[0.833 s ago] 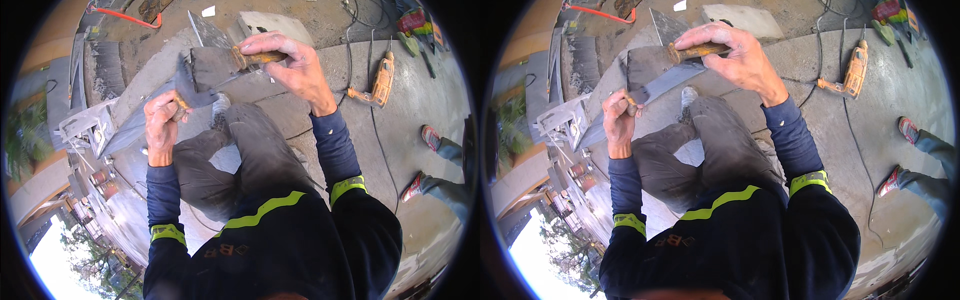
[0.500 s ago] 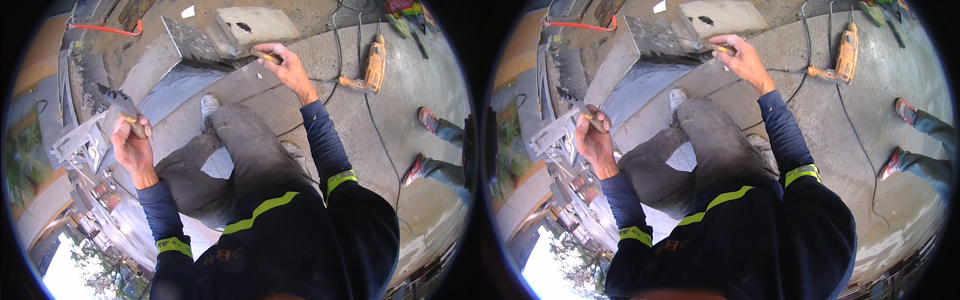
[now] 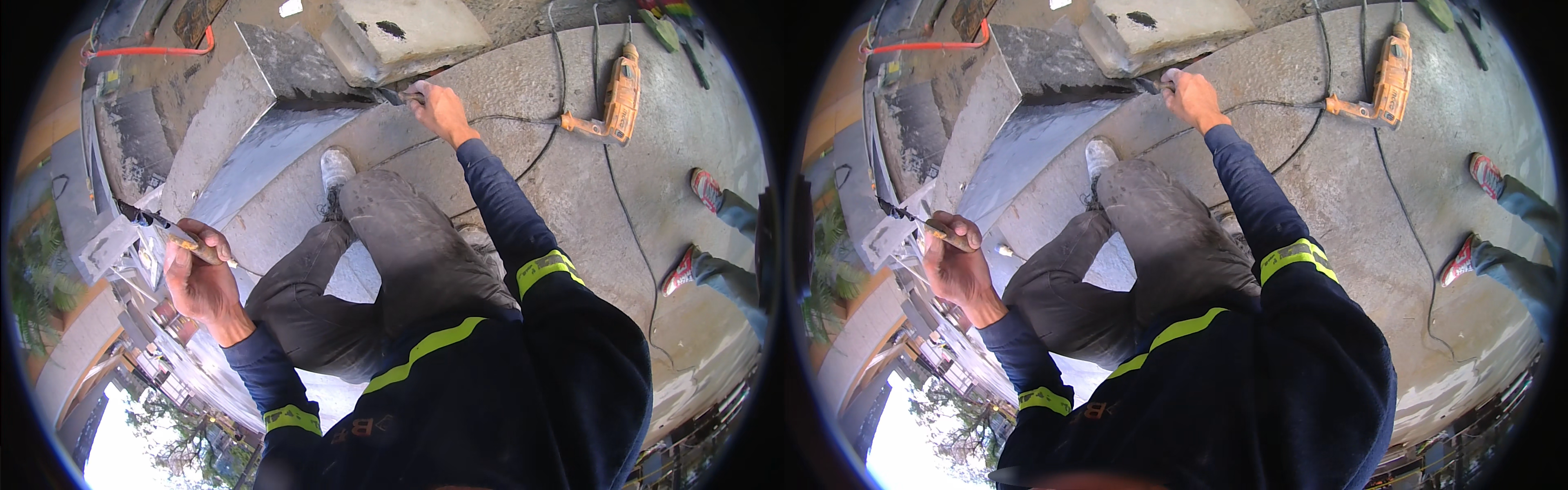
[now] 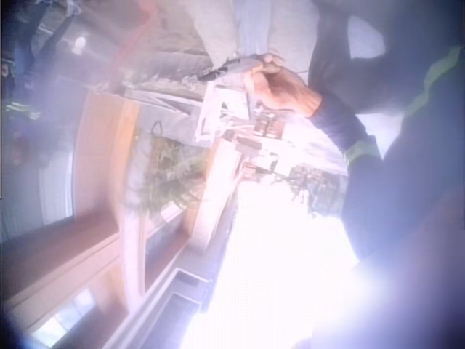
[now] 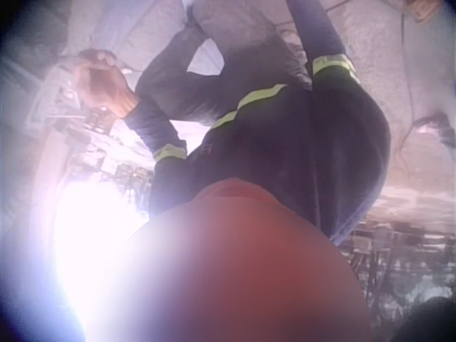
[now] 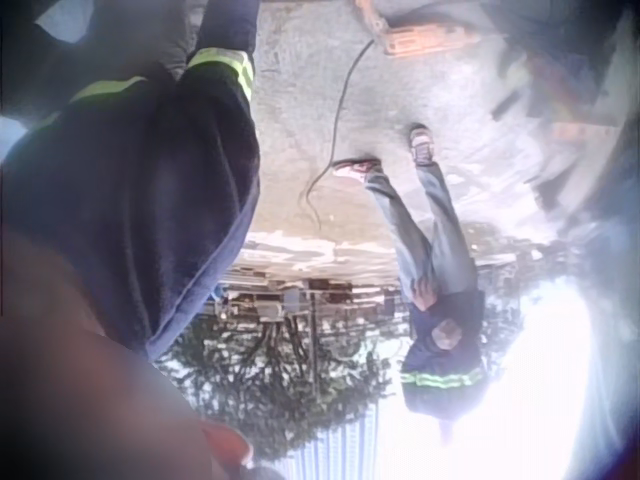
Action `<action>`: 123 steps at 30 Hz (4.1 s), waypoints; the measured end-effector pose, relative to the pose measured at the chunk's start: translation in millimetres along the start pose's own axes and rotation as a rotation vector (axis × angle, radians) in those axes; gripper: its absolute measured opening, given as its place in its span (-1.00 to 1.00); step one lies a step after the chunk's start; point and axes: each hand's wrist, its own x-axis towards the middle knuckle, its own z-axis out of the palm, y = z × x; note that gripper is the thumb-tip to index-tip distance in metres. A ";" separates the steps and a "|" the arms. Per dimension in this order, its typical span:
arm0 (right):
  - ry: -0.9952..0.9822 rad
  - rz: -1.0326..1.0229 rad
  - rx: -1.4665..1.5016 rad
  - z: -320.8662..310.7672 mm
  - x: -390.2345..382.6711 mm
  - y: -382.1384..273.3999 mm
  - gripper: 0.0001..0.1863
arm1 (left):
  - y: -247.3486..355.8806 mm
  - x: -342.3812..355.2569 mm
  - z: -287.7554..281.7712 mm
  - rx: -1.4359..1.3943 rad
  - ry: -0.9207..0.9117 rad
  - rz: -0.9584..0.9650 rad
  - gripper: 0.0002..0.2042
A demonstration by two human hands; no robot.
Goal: The person applies grout to the joints between concrete steps using a grout float and a smaller tool. They repeatedly scoop grout and press it into the seams, smoothing the surface as they work.
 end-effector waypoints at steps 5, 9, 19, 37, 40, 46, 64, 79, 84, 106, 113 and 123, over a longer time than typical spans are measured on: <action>-0.073 0.078 -0.089 -2.3 -3.7 4.5 -0.68 | 10.9 7.0 0.0 -0.081 -0.015 0.013 -0.65; -0.070 0.174 0.106 -34.3 -40.2 30.9 -0.59 | 37.2 33.0 -11.1 0.069 0.171 0.035 -0.60; 0.214 0.166 0.926 -150.8 -67.9 -99.9 -0.46 | 5.2 181.8 -52.1 0.323 -0.359 -0.125 -0.58; 0.566 0.226 0.691 -325.7 -158.5 -300.9 -0.59 | 187.9 185.6 140.4 0.109 -0.545 -0.318 -0.59; 0.660 0.379 0.789 -304.5 -205.4 -302.7 -0.61 | 211.1 153.3 142.2 0.156 -0.414 -0.303 -0.60; 0.626 0.689 1.193 -191.4 -232.5 -306.8 -0.59 | 199.5 89.0 97.0 0.165 -0.220 -0.569 -0.68; 0.839 0.899 0.994 111.5 -103.7 -299.3 -0.72 | 95.3 100.3 -101.4 0.802 -0.588 -0.668 -0.80; 0.976 0.642 1.045 119.2 -56.2 -307.0 -0.76 | 65.6 117.2 -126.9 0.792 -0.598 -0.664 -0.75; 1.017 0.645 0.908 111.5 -54.3 -305.9 -0.79 | 63.6 120.1 -126.0 0.787 -0.618 -0.663 -0.72; 0.958 0.533 0.789 115.1 -52.9 -298.8 -0.76 | 59.0 129.7 -123.4 0.777 -0.652 -0.647 -0.74; 0.964 0.560 0.871 118.4 -49.7 -299.8 -0.75 | 58.5 133.3 -125.5 0.776 -0.667 -0.664 -0.74; 0.954 0.648 0.988 129.4 -46.8 -300.2 -0.73 | 58.2 128.8 -116.5 0.805 -0.610 -0.662 -0.77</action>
